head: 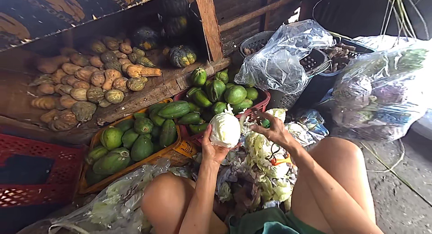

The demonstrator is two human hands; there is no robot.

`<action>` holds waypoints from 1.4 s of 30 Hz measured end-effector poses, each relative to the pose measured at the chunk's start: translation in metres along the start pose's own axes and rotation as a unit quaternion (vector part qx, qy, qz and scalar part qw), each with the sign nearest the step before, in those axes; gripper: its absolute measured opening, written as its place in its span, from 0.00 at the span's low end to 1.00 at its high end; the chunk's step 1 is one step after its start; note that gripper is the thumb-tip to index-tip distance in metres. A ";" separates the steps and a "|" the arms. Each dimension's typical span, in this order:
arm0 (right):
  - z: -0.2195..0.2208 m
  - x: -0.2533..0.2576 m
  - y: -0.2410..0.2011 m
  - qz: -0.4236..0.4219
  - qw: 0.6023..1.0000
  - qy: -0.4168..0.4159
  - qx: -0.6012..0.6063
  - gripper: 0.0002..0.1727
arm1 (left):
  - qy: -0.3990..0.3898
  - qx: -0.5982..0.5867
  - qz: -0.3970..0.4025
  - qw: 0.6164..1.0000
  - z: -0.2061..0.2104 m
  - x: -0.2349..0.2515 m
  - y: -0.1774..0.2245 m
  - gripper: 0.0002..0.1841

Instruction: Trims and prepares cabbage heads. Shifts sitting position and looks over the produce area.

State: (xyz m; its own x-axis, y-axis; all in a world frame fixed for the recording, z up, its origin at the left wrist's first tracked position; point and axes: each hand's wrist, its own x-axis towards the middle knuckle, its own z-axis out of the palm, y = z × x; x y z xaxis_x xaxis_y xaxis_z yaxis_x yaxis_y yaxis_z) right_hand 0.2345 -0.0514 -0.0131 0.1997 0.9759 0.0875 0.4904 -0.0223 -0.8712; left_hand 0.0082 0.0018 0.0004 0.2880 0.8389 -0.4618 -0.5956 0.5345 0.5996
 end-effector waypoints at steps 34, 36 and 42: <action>0.064 -0.017 -0.001 -0.075 0.958 0.129 -0.244 0.35 | 0.080 0.121 -0.075 0.987 0.008 0.008 -0.019 0.27; 0.070 -0.023 0.002 -0.094 0.953 0.128 -0.257 0.34 | 0.082 0.115 -0.067 0.988 0.007 0.010 -0.018 0.26; 0.081 -0.036 0.006 -0.156 0.944 0.127 -0.261 0.32 | 0.072 0.081 -0.025 0.994 0.006 0.011 -0.009 0.24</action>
State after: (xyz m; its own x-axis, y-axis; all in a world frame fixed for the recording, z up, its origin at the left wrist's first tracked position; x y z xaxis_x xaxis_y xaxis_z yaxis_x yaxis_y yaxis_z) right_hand 0.1617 -0.0690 -0.0601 0.1402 0.8705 0.4718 0.8971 0.0900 -0.4326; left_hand 0.0215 0.0069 -0.0067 0.1971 0.7944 -0.5745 -0.4512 0.5937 0.6662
